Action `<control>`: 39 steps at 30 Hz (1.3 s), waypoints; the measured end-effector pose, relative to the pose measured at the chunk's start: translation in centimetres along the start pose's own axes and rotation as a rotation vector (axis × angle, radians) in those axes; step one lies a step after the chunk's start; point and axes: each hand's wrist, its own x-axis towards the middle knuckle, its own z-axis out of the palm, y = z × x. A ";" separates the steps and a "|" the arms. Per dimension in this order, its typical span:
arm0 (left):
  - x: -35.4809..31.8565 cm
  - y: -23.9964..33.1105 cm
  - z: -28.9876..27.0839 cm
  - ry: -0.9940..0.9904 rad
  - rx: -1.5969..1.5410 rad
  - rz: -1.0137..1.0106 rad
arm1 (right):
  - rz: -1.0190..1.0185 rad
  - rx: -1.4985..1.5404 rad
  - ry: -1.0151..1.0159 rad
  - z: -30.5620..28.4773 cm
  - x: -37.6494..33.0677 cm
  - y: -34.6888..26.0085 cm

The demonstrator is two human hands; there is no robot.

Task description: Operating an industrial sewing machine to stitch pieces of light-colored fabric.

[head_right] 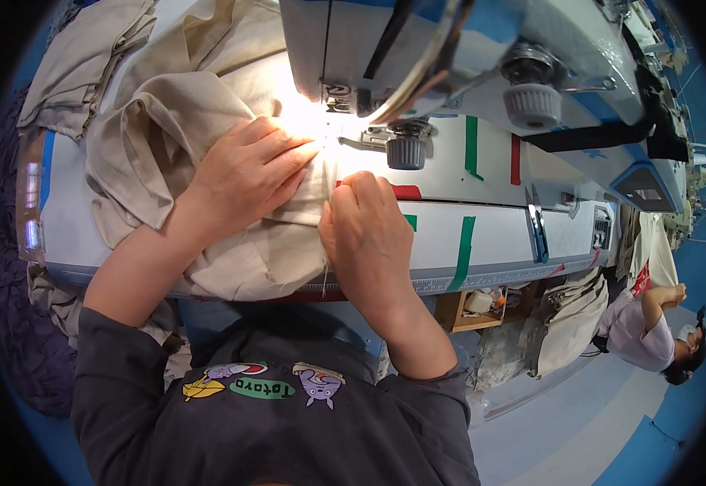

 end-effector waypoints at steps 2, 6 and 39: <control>0.4 -0.5 0.2 0.016 0.019 0.020 | 0.002 0.008 0.020 0.1 0.2 0.2; 1.0 -1.7 0.2 0.015 0.002 0.065 | -0.047 0.118 0.101 -0.3 0.2 0.4; -1.5 0.3 -0.5 -0.040 -0.110 0.108 | -0.277 0.216 -0.213 -1.4 -2.7 0.5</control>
